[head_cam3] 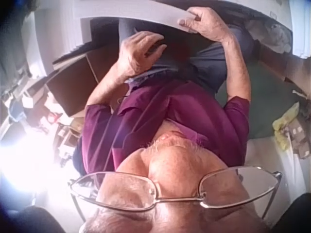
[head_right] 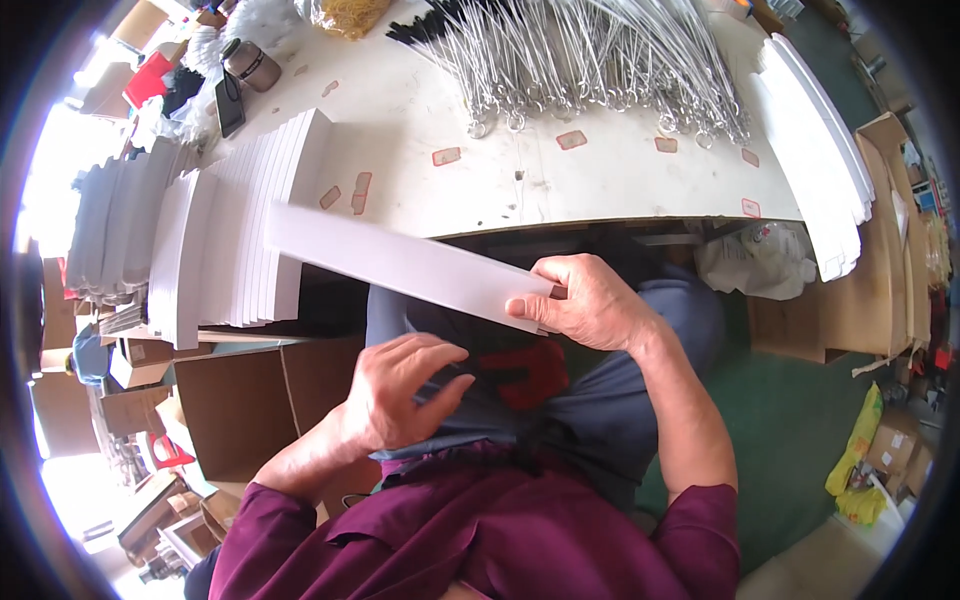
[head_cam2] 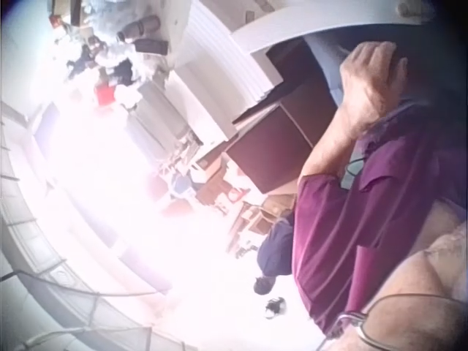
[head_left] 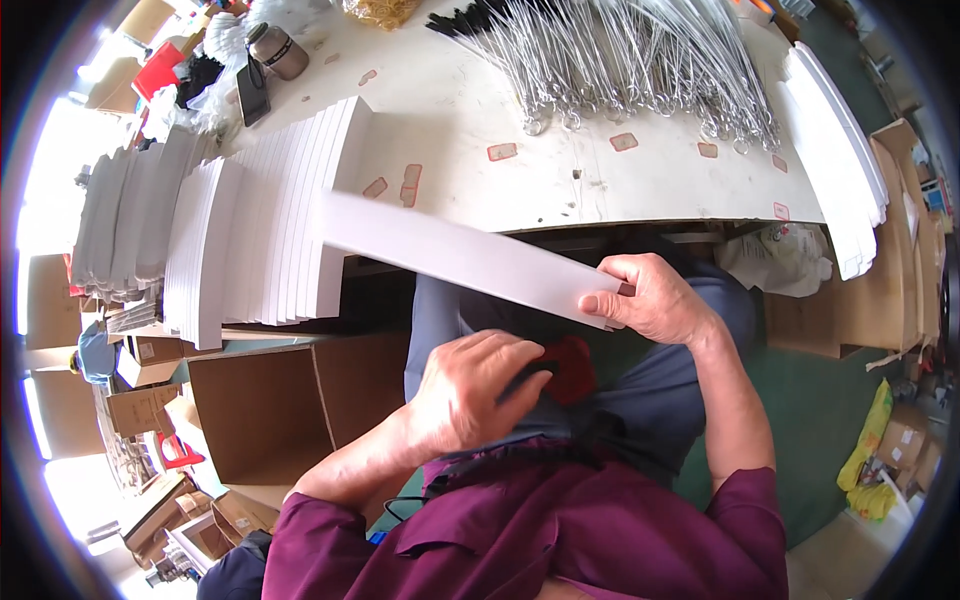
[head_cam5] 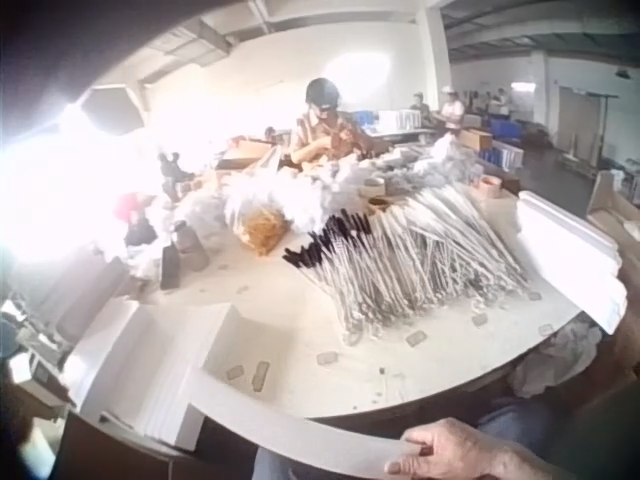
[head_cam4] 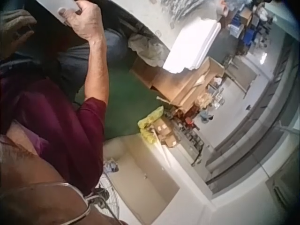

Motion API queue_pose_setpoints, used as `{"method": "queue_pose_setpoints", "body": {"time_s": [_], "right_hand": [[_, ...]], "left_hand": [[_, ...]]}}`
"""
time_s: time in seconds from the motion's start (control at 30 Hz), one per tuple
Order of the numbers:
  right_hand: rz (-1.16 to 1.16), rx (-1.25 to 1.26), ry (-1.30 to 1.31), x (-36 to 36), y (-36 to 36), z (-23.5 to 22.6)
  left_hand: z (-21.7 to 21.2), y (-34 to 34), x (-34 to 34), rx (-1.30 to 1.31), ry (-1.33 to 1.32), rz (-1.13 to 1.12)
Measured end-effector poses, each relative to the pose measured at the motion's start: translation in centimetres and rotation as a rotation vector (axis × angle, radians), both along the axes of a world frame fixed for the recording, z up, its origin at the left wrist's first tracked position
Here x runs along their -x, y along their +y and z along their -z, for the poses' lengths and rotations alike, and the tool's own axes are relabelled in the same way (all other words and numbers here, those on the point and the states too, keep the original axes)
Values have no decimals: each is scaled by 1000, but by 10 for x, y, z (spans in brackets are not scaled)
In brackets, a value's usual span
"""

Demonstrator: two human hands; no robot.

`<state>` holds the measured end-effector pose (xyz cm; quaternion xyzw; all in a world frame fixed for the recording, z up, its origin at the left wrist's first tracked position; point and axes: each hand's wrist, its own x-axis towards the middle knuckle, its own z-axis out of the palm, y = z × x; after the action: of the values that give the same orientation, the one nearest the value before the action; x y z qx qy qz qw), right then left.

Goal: The recorder is counting and packing small cleaning brushes into long white cardboard boxes.

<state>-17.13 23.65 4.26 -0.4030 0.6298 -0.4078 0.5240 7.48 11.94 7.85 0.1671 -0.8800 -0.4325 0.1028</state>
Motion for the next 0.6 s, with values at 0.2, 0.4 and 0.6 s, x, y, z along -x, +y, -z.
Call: {"method": "queue_pose_setpoints", "body": {"time_s": [0.2, 0.4, 0.6], "right_hand": [[-245, -214, 134, -10, -7, -25], [-353, -111, 335, -25, -10, -12], [41, 177, 779, 7, 8, -30]], "left_hand": [[-17, -3, 32, 602, -94, 222], [21, -7, 25, 438, -264, 253], [32, -17, 5, 372, -182, 49]]}}
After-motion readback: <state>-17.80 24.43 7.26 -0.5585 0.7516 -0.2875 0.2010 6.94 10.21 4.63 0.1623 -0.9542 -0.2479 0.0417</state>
